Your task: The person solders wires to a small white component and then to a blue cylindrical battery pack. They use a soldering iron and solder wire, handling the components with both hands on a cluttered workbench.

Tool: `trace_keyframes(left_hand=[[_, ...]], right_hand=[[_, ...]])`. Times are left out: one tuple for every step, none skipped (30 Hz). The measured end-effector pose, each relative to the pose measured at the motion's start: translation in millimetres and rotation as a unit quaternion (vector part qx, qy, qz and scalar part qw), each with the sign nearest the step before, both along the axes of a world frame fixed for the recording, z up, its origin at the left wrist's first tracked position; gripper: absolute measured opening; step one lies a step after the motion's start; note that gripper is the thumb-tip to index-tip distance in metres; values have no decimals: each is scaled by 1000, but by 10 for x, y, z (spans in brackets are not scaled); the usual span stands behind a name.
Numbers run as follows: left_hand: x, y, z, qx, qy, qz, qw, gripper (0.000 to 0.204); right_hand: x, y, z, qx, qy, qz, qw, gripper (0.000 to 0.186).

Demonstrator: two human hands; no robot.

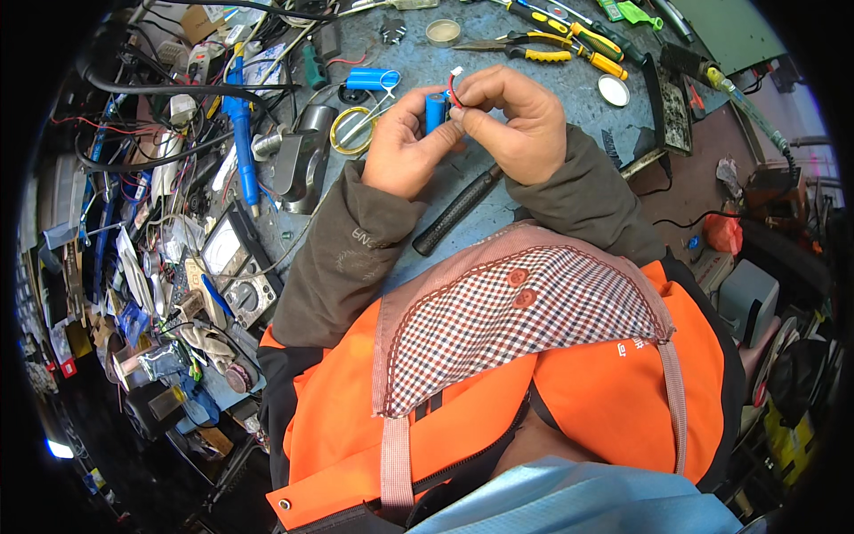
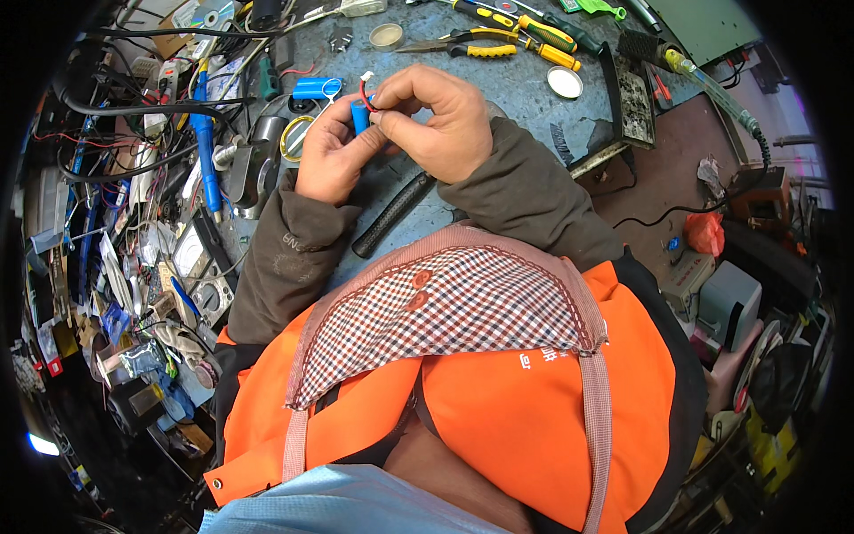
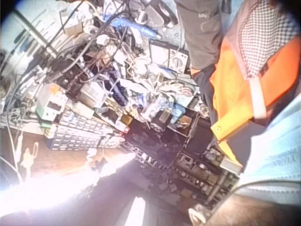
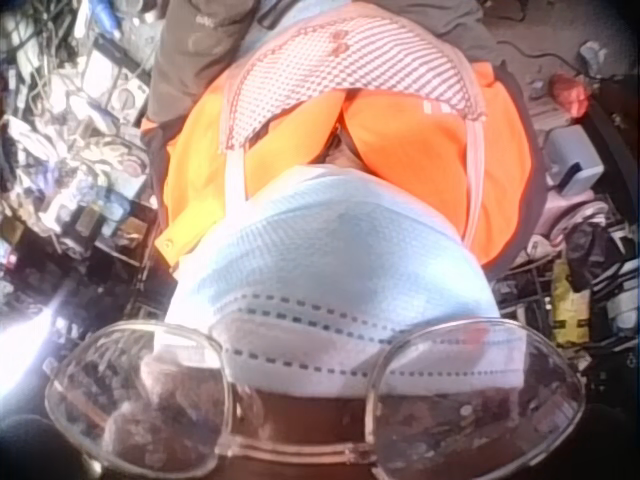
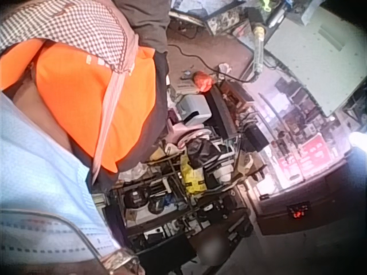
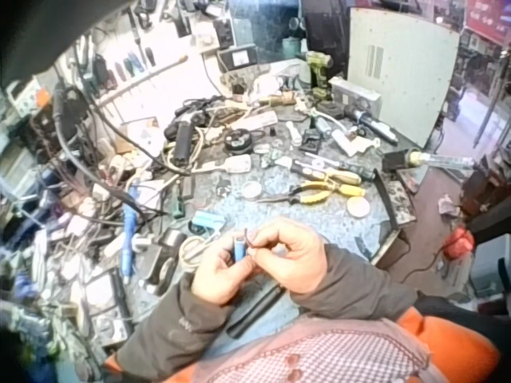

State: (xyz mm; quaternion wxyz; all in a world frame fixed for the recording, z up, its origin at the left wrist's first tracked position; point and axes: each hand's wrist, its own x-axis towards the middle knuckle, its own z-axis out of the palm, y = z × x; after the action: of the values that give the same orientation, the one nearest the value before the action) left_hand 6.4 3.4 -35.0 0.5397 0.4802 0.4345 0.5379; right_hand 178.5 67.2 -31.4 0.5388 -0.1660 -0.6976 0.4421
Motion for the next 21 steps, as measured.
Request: trace_keyframes(left_hand=[[7,-1,16,1,13,4,1000,34],[11,0,21,2,25,8,1000,32],[5,1,8,4,23,5,1000,33],[-7,4,-16,5,20,1,1000,34],[-15,6,-29,7,18,-2,1000,35],[-14,8,-28,7,15,-4,1000,35],[-12,10,-22,7,12,-6,1000,34],[-12,9,-21,7,9,-8,1000,34],[-28,15,-32,12,8,-8,1000,32],[-54,26,-52,17,6,-8,1000,30],[-70,26,-63,21,4,-7,1000,29],[-57,30,-13,-4,-50,15,999,27],[-30,44,85,-30,-103,37,994,25],[-16,48,151,-55,-157,59,984,23],[-69,73,175,-54,-205,54,976,23],[-98,80,215,-52,-239,61,968,24],[-120,84,262,-50,-273,67,958,25],[-136,94,311,-49,-306,72,948,26],[-144,106,346,-51,-324,73,942,29],[-165,114,343,-52,-324,74,942,30],[-176,124,300,-53,-326,72,941,32]], right_hand=[[4,-7,21,8,-7,-9,1000,15],[12,-1,29,33,-19,-20,999,16],[24,7,35,58,-29,-31,997,16],[31,12,44,83,-40,-41,995,17],[29,8,59,89,-46,-47,994,17],[25,-2,74,95,-53,-53,993,18],[24,-8,82,101,-59,-59,991,19],[27,-7,84,100,-62,-57,991,19],[29,-4,90,100,-65,-54,991,19],[28,-5,92,101,-67,-51,991,20],[13,-20,83,39,-36,-40,998,19],[-14,-44,61,-24,-4,-28,999,18],[-31,-62,48,-86,29,-16,996,17],[-30,-64,47,-116,42,4,992,16],[-34,-49,54,-145,57,26,988,16],[-34,-32,55,-173,71,48,981,16],[-20,-15,31,-188,33,34,981,15],[-25,-6,17,-185,28,38,982,16],[-34,0,2,-182,24,42,982,16],[-49,5,-9,-178,21,46,983,17],[-65,10,-21,-184,14,56,981,19]])
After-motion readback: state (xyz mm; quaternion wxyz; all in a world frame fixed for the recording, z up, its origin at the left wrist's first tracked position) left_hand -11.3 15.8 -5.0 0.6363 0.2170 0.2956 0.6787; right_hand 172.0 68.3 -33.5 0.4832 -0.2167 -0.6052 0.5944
